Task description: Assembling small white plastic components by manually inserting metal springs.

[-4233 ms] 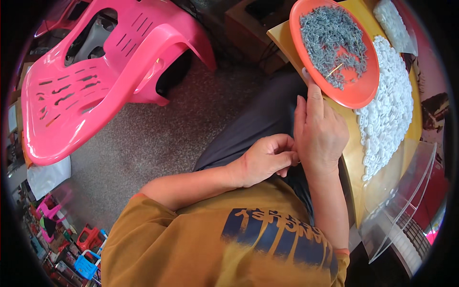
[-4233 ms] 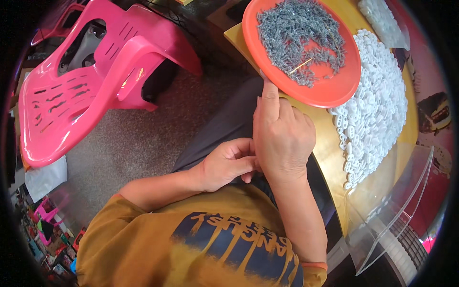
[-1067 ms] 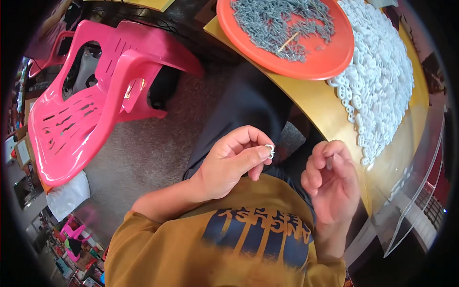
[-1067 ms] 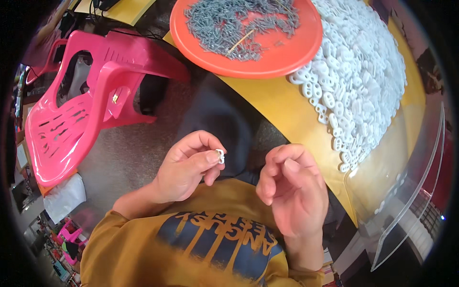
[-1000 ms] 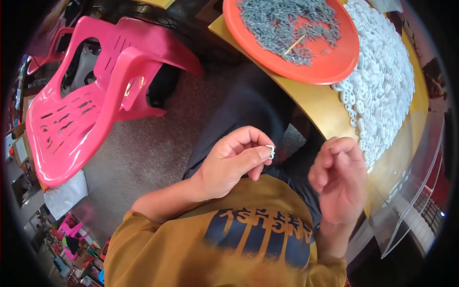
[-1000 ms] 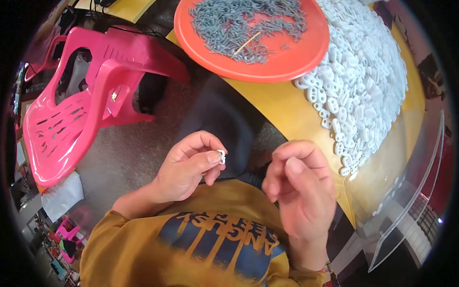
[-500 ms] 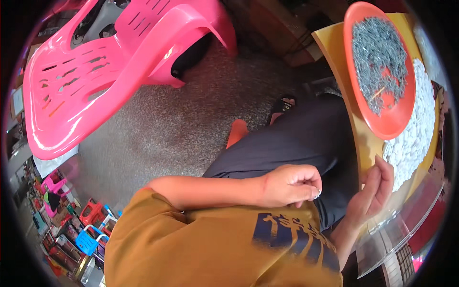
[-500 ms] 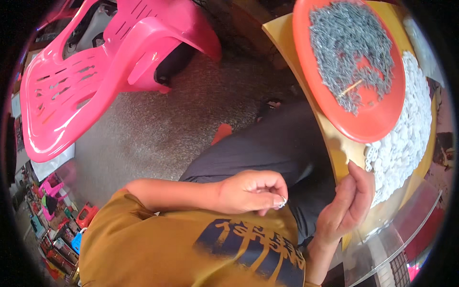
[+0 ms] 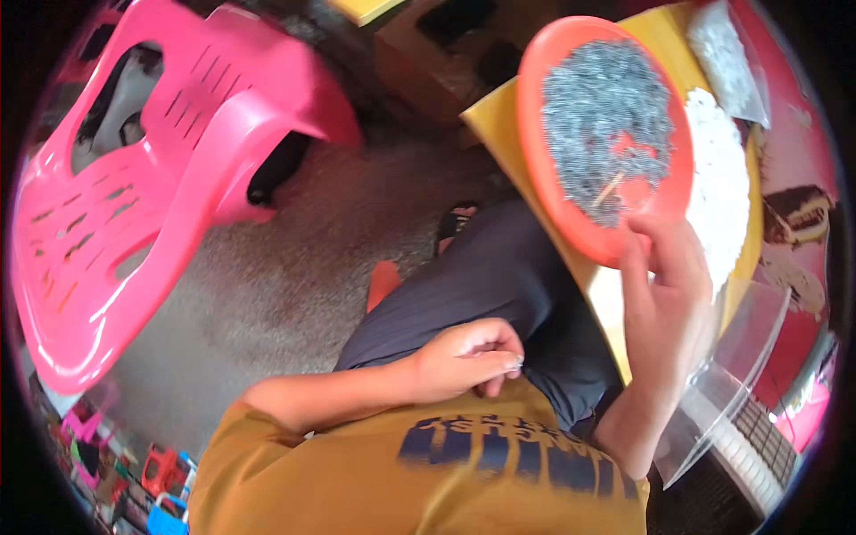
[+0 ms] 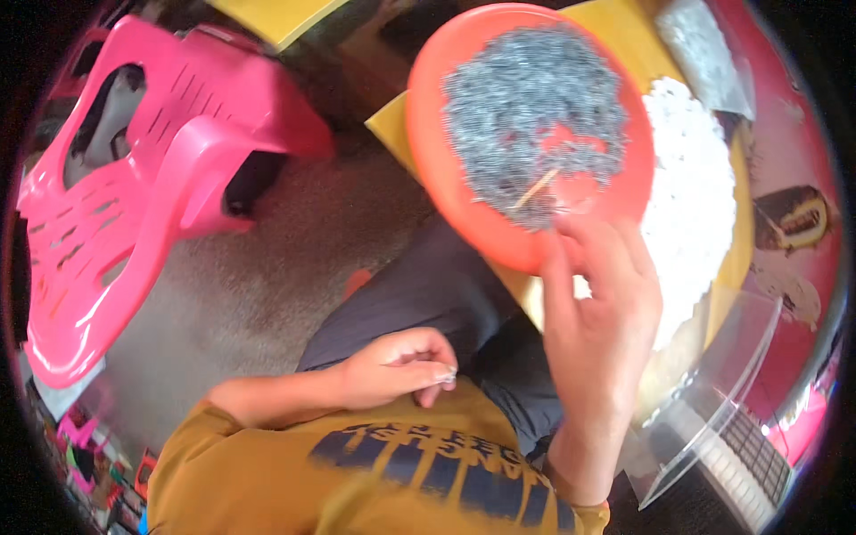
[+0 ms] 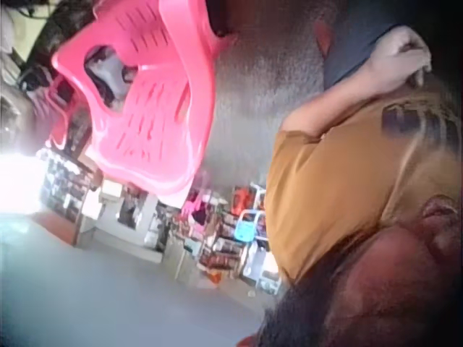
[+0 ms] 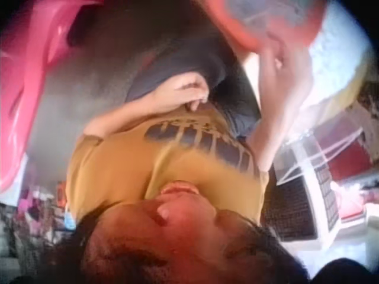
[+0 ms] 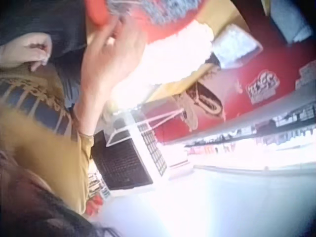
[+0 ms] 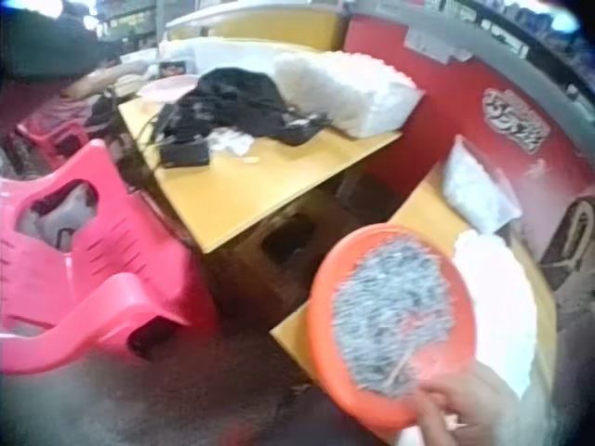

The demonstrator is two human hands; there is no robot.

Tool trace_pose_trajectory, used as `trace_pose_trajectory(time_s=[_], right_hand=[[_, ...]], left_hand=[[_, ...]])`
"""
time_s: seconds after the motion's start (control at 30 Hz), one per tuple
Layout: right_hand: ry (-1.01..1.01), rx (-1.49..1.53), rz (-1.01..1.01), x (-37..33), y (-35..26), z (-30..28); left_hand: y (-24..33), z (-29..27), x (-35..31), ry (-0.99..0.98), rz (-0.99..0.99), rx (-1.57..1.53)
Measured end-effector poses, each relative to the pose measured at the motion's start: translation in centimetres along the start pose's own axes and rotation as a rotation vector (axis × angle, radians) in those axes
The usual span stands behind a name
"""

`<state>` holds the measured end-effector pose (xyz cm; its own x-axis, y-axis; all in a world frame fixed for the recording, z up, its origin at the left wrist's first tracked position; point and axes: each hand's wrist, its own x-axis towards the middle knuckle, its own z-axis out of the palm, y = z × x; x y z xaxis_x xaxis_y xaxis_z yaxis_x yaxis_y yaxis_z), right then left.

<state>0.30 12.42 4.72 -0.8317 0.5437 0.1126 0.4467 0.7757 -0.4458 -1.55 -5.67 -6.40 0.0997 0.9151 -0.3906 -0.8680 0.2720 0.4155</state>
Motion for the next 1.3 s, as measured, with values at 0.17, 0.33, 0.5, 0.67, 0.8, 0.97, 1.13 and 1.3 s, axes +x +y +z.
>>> trace_pose_trajectory(time_s=[0.17,0.33,0.5,0.67,0.8,0.97,1.13,1.3], right_hand=[[-0.140,-0.109,0.056,1.7,1.1,-0.9],[-0.203,-0.126,0.137,2.2,1.1,-1.1],[-0.176,-0.010,0.229,2.5,1.7,-1.8],[-0.128,0.057,0.268,2.7,2.3,-2.1],[-0.148,0.006,0.106,3.2,2.7,-1.3],[-0.197,-0.031,0.089,3.7,2.6,-1.3],[-0.248,-0.031,0.074,4.1,2.9,-1.4],[-0.303,-0.052,0.092,4.3,2.7,-1.5]], left_hand=[[0.9,0.0,0.6,0.031,-0.050,-0.002],[1.2,-0.3,0.6,0.008,-0.039,0.026],[1.8,-0.2,0.9,0.035,-0.062,0.039],[1.8,-0.3,1.1,0.029,-0.072,0.051],[1.7,-0.4,1.2,0.023,-0.068,0.044],[1.7,-0.4,1.2,0.017,-0.059,0.046],[1.7,-0.5,1.1,0.017,-0.044,0.045],[1.7,-0.5,1.2,0.020,-0.042,0.036]])
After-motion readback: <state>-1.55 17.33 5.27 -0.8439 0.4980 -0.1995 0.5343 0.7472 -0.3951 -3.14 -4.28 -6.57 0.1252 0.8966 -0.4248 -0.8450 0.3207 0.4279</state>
